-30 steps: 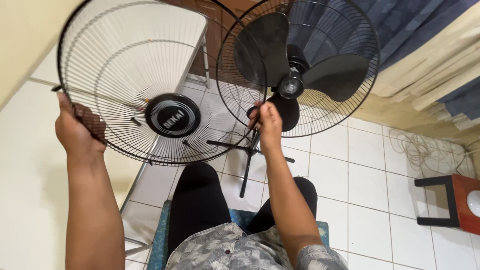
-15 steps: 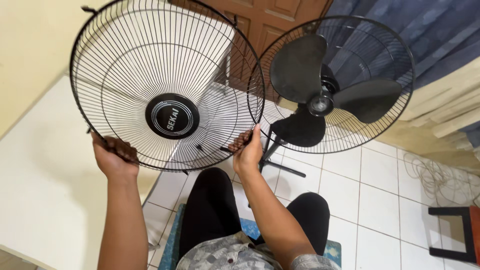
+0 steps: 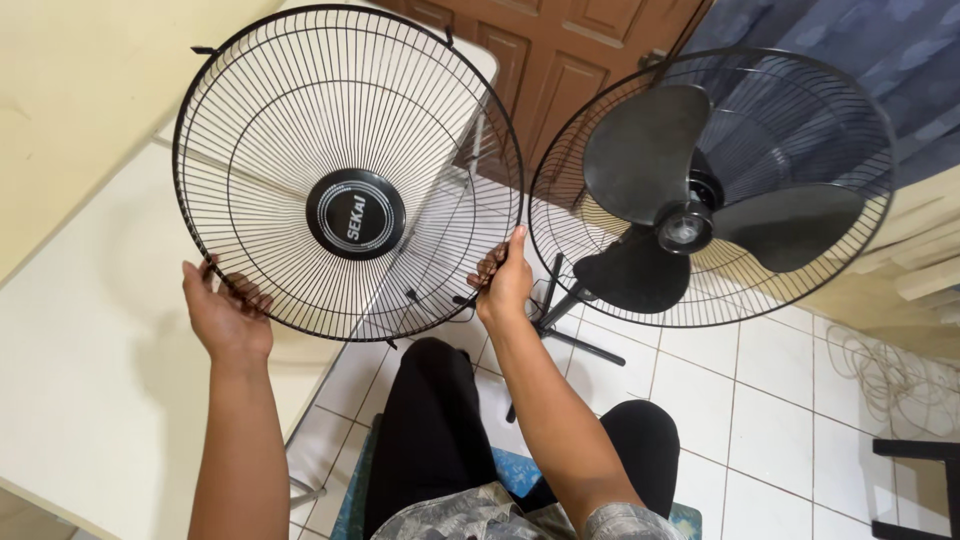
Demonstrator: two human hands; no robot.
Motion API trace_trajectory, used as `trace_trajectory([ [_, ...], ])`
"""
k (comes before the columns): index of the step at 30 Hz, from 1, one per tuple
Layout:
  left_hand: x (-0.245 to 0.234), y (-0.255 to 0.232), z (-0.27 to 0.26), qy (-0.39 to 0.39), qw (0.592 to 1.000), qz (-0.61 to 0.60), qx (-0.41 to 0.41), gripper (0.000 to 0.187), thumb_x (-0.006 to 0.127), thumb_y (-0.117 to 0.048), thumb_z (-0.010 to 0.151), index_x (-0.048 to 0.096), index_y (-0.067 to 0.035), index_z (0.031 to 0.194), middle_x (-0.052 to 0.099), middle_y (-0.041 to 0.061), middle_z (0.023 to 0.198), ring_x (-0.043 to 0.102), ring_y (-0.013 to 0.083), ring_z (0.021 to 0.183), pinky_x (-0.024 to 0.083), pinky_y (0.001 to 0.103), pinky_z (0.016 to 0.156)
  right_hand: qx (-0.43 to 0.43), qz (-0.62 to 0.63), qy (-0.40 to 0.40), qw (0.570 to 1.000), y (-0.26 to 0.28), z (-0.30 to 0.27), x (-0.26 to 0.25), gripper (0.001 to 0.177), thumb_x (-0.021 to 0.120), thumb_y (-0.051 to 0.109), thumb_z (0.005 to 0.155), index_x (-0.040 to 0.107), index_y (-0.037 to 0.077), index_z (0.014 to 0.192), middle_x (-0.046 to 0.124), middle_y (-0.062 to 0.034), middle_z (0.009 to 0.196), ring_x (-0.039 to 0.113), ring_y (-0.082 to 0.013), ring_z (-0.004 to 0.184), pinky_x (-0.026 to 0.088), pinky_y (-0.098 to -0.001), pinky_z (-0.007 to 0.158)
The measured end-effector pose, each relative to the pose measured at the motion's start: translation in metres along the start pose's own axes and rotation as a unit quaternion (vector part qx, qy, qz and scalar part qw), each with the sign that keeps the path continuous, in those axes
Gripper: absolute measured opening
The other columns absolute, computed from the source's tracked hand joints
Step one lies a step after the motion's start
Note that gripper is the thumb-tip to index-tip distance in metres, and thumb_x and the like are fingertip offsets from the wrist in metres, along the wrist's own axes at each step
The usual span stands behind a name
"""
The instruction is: The person disassembles a standing fan by first removing the front grille, then unscrewing the central hub nut to detach the fan blades. The removed parts are placed on a nearby table.
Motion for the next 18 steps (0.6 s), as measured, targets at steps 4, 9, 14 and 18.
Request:
trace_trajectory([
  [4, 0.001, 0.006, 0.016, -0.054, 0.998, 0.027, -0.004, 0.039, 0.048, -0.050, 0.109, 0.051, -0.015, 0.092, 0.035, -0.004, 0.064, 0.031, 0.0107, 0.053, 0.027, 0.029, 0.048, 0.008, -0.001, 0.023, 1.000, -0.016, 0.020, 0.003, 0.048, 0.054, 0.052, 0.102, 0.041, 0.016, 0.073, 0.030, 0.0037, 0.059, 0.028, -0.0117, 0.050, 0.027, -0.0299, 0.048],
  [9, 0.013, 0.017, 0.042, -0.105, 0.994, 0.035, -0.025, 0.042, 0.044, -0.051, 0.109, 0.046, -0.016, 0.084, 0.036, -0.005, 0.063, 0.030, 0.0107, 0.051, 0.027, 0.028, 0.047, -0.005, -0.012, 0.050, 0.999, -0.028, 0.049, 0.006, 0.035, 0.051, 0.043, 0.103, 0.054, 0.009, 0.095, 0.044, 0.0003, 0.070, 0.043, -0.0140, 0.063, 0.044, -0.0326, 0.059],
  [14, 0.029, 0.031, 0.069, -0.088, 0.996, 0.017, -0.027, 0.042, 0.042, -0.051, 0.109, 0.044, -0.017, 0.084, 0.034, -0.004, 0.064, 0.027, 0.0101, 0.051, 0.024, 0.028, 0.047, -0.011, -0.069, 0.032, 0.997, -0.037, 0.076, 0.020, 0.036, 0.047, 0.042, 0.103, 0.054, 0.010, 0.116, 0.055, -0.0032, 0.080, 0.051, -0.0145, 0.066, 0.047, -0.0324, 0.060],
  [18, 0.048, 0.048, 0.103, -0.101, 0.994, 0.011, -0.030, 0.044, 0.041, -0.051, 0.110, 0.042, -0.017, 0.082, 0.034, -0.005, 0.064, 0.027, 0.0107, 0.051, 0.024, 0.028, 0.046, 0.008, -0.084, -0.015, 0.996, -0.049, 0.107, 0.037, 0.040, 0.043, 0.043, 0.100, 0.053, 0.015, 0.126, 0.057, -0.0022, 0.082, 0.050, -0.0129, 0.064, 0.047, -0.0326, 0.057],
])
Point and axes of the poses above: each hand's wrist, its own z-axis towards the middle knuckle, its own x-axis out of the palm, y = z × x, the point moved 2 cm from there along z, towards the middle knuckle
